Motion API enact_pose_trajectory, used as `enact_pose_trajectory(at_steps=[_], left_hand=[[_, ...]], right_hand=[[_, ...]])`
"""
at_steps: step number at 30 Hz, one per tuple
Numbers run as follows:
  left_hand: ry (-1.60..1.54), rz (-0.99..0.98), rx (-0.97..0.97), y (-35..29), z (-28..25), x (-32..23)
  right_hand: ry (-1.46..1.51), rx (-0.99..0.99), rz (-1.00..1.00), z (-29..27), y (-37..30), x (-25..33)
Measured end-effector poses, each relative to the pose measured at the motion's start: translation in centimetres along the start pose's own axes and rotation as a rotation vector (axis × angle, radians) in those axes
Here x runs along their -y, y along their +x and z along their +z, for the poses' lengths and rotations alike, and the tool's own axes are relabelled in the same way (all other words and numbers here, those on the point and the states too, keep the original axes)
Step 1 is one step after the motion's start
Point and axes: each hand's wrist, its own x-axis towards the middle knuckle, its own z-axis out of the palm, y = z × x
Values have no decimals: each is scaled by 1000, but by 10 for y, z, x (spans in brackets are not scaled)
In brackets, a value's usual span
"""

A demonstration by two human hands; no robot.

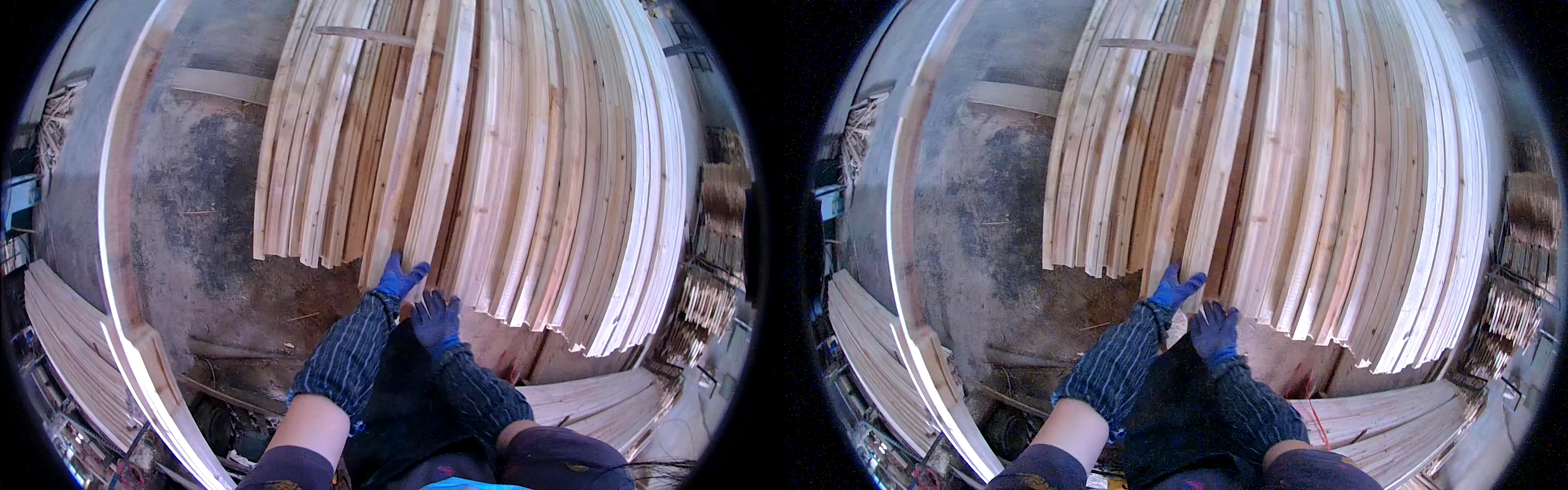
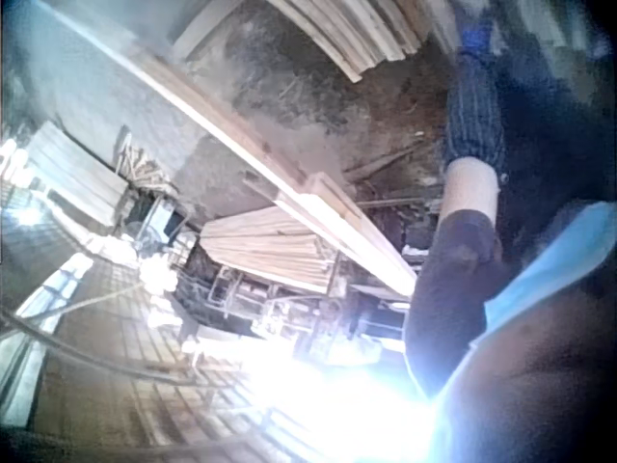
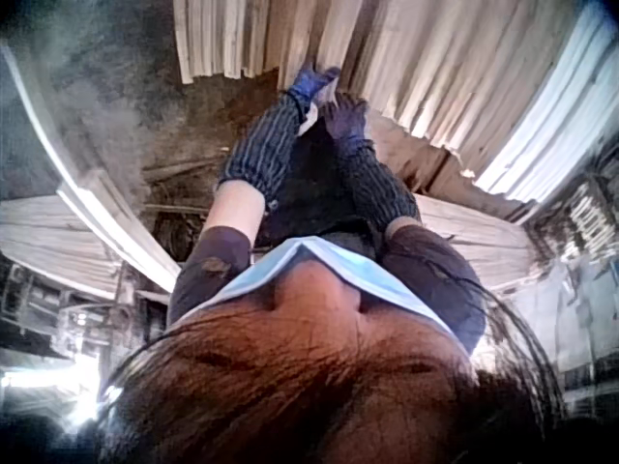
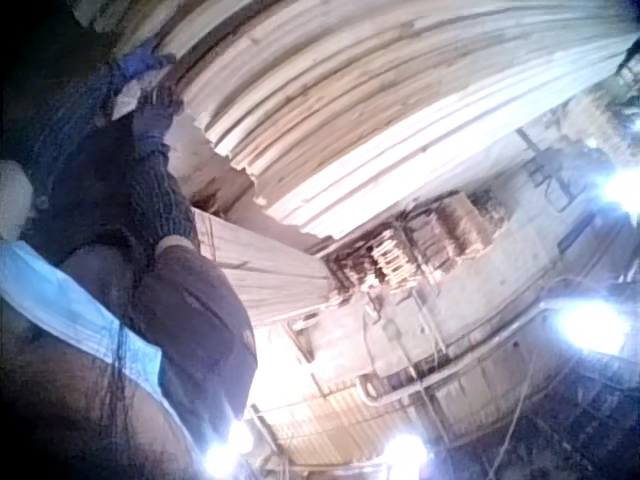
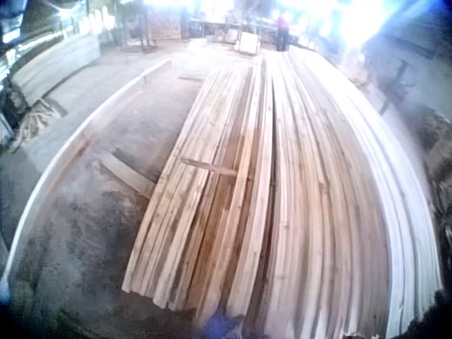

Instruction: The person picks up long, thin wooden planks from a pile and places them onto a conveyor belt. They repeat this process, moving the planks one by one from the stack to the machine.

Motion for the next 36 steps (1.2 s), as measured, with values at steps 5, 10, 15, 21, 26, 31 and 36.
enact_pose_trajectory(at_steps=[5, 10, 15, 21, 26, 31, 36], left_hand=[[-7, -52, 84, -11, -11, -13], [316, 81, -2, -57, -21, -28], [957, 764, -614, -177, -116, -191], [947, 209, -1212, -266, -317, -280], [820, 149, -1143, -341, -313, -278], [885, 46, -1140, -385, -319, -204], [750, -22, -1105, -395, -310, -126]], right_hand=[[-123, 204, 64, -10, -50, 83], [156, 231, -69, 47, 26, 155], [286, 315, 182, 74, 57, 185], [228, 274, 147, 58, 48, 182], [210, 193, 81, 12, 59, 178], [188, 283, 101, 1, 61, 180], [222, 264, 79, -1, 70, 176]])
